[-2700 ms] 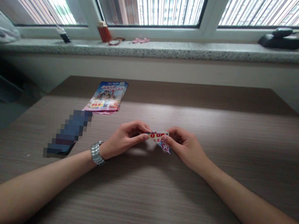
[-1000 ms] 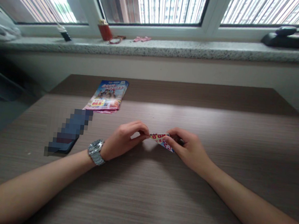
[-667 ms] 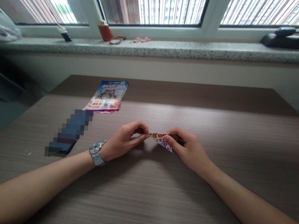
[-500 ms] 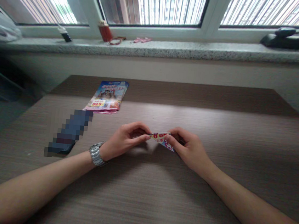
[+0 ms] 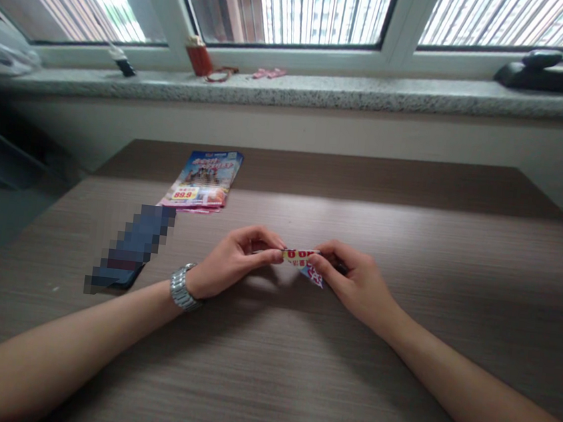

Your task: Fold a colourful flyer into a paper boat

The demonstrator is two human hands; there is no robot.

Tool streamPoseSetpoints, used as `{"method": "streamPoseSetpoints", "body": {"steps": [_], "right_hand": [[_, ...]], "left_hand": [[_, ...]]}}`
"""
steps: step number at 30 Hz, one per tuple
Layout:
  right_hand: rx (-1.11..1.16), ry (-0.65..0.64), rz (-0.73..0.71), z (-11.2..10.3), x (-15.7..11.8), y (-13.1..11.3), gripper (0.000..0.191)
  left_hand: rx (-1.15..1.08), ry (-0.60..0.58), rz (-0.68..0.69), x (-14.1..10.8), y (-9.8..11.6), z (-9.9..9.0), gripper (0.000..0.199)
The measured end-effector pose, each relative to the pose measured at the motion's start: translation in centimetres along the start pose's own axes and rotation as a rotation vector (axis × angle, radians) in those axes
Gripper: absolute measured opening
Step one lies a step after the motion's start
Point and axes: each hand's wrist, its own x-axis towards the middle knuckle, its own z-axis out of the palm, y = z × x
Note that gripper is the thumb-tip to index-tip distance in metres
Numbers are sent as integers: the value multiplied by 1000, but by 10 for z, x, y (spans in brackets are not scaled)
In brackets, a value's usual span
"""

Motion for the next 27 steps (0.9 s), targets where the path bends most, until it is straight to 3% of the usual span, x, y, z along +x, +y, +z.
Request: {"method": "streamPoseSetpoints", "body": {"steps": [13,27], "right_hand": [[36,25,26,5,1,-4,20],[28,-12,5,5,0,-6,24]], "left_hand": [[-6,-28,-90,-2,4,8,26],[5,22,-64,-4,9,9,22]]}}
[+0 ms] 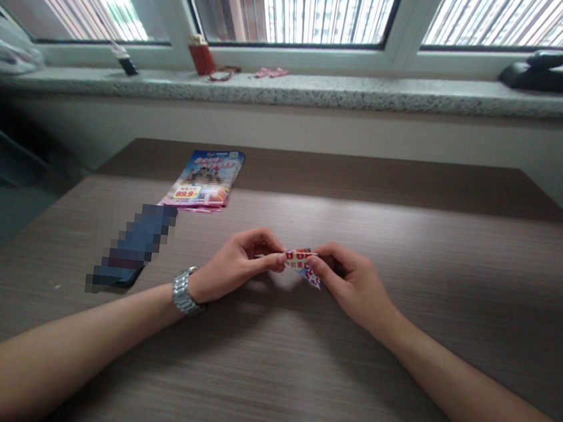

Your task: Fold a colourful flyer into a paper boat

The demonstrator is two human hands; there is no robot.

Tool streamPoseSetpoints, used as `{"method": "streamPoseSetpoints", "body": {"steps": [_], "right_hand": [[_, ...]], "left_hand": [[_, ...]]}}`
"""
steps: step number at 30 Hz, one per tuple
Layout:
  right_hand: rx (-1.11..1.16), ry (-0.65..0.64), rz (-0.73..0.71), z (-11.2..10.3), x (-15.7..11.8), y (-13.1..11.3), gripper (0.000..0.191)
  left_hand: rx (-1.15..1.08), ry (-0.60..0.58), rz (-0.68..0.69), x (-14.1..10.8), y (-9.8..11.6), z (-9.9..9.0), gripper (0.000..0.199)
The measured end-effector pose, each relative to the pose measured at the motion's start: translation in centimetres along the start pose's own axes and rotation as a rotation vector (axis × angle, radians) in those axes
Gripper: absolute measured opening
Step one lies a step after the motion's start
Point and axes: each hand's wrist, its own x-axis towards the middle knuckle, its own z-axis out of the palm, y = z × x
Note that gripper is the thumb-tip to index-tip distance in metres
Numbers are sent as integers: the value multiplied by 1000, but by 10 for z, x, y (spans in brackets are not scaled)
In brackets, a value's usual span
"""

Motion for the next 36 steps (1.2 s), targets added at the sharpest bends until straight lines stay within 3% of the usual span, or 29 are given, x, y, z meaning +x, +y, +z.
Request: {"method": "streamPoseSetpoints", "body": {"steps": [15,22,30,36], "right_hand": [[-31,-40,2,0,1,2,26],[-124,-10,-127,0,3,5,24],[-13,-48,0,3,-1,3,24],[102,-3,4,5,-1,2,28]], "left_hand": [[46,41,25,0,-2,2,24],[104,74,82,0,-4,3,20],[171,65,113,-1,1,3,19],[194,56,119,-1,0,2,16]]}}
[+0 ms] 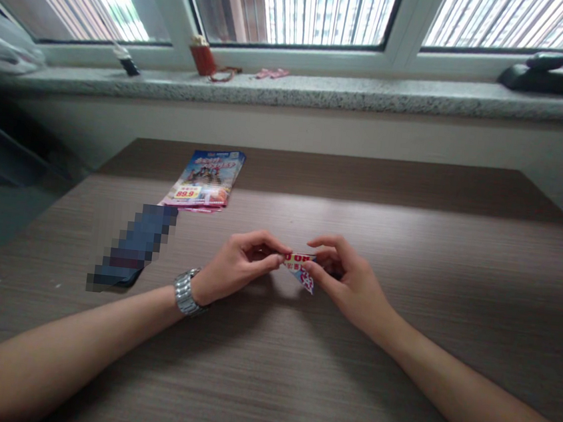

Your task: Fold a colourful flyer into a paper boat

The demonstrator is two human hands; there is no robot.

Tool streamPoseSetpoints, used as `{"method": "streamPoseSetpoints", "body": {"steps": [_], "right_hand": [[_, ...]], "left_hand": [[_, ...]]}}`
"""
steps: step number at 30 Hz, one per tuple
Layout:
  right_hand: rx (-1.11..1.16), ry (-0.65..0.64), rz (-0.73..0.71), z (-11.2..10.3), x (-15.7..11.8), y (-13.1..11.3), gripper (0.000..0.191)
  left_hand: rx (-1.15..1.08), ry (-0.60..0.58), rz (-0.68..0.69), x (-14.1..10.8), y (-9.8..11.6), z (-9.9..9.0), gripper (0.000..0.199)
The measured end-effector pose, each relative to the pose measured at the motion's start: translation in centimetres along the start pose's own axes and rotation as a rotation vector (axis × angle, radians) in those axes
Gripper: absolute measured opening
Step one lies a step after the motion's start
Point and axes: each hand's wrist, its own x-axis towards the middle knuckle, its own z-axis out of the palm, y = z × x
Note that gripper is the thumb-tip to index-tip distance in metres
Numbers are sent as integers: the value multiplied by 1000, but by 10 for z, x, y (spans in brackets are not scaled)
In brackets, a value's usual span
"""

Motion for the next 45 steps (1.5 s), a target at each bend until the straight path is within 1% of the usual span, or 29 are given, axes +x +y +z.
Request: {"method": "streamPoseSetpoints", "body": {"steps": [4,7,11,16,21,28,33,38,45], "right_hand": [[-30,7,5,-1,0,0,22],[-16,17,15,-1,0,0,21],[-5,28,17,-1,0,2,22],[8,0,11,0,0,4,22],[-36,-13,7,0,1,1,24],[-36,-74,67,-1,2,-4,26],[-76,-69,48,-2,2,-5,25],[-59,-71,45,-2,0,-4,23],[-84,-60,35,-2,1,-1,23]], "left_hand": [[-10,2,14,0,0,1,16],[-14,2,12,-1,0,3,18],[-45,-48,6,-1,-2,3,25],[-26,-60,8,-1,-7,2,22],[-50,-44,-13,-1,-7,3,19],[-56,-35,-20,-1,-6,3,15],[-50,-44,-23,0,-6,4,16],[-35,-59,-11,0,-5,3,17],[-57,-52,3,0,-6,4,17]]}}
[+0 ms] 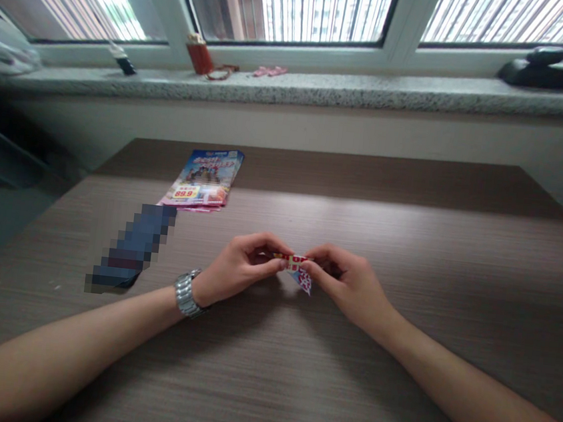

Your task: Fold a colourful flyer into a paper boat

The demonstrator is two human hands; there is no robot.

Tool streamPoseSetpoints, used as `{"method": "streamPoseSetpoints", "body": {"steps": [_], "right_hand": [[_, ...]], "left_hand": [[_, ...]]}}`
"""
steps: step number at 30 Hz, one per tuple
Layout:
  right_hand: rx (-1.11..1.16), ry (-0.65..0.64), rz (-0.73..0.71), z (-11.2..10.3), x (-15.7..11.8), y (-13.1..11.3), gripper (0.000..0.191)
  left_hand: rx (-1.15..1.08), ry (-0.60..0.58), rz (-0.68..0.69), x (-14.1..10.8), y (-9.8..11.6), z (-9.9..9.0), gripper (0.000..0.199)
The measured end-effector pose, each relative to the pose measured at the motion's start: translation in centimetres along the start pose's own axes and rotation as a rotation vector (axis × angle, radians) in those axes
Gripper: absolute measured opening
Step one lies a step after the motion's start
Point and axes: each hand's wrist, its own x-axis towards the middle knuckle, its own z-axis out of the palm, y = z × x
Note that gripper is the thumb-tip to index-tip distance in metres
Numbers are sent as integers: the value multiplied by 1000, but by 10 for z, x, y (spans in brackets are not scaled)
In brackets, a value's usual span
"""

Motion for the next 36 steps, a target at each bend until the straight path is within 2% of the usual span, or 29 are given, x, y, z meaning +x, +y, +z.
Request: {"method": "streamPoseSetpoints", "body": {"steps": [17,29,36], "right_hand": [[8,52,2,-2,-1,2,21],[-17,34,-28,-2,-2,0,21],[-32,33,-29,0,-3,1,22]], "left_hand": [[39,13,-48,2,-1,-6,25],[76,32,-63,0,2,-5,28],[142,23,6,-3,4,-5,25]]}}
